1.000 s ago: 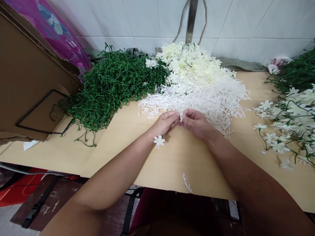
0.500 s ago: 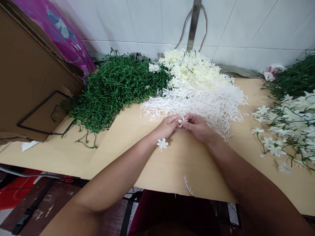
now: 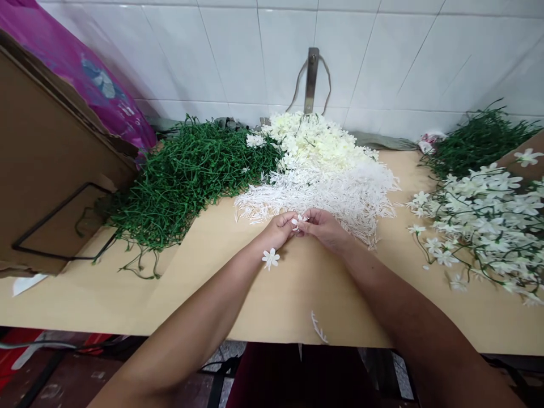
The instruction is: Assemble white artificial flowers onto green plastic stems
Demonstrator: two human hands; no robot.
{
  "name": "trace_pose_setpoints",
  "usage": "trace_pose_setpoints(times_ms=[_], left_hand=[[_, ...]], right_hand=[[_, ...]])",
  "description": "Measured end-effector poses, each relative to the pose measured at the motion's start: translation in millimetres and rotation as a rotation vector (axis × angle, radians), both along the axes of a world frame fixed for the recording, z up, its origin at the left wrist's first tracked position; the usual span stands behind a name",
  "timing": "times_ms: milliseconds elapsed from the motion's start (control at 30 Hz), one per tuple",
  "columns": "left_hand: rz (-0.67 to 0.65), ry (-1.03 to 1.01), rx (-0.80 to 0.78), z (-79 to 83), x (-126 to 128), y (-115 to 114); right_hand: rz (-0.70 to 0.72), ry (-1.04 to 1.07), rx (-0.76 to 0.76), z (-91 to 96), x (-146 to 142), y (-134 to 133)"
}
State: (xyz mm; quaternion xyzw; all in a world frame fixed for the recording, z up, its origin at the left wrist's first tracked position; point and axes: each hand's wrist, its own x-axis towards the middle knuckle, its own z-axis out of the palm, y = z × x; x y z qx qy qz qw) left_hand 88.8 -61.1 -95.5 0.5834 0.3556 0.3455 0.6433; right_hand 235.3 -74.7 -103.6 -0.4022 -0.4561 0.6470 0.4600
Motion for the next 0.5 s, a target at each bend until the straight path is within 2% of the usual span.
trace_pose_setpoints(times_ms=[100,200,267,333,400,467,500], left_hand=[[0.034,-0.008,0.008,-2.5,1,1],[0.01,-0.021,0.006,-2.8,0,2],[0.006,-0.053,-0.022,-2.1,-2,2],[0.018,-0.084,-0.047,-1.8,-4,2],[0.023,-0.089,-0.05,-2.4,-4,3],[0.017,-0.067,-0.038,-3.8,-3,3],[0.013,-0.046,-0.029,-4.5,-2,3]], right_hand=[[-0.1,-0.035,0.014,-1.8,-5,-1],[-0.185,-0.122,0.038,4.3,-7,-6],[-0.211,-0.249,0.091,17.8,1,-11],[-0.272,-0.423,0.196,40.2,22,-20],[-0.453,-0.624,0.344,69.1,55,-32],[-0.722,-0.839,0.436,99.8,100,-47],[-0.904,-0.933,0.479,114.0,124,-55]])
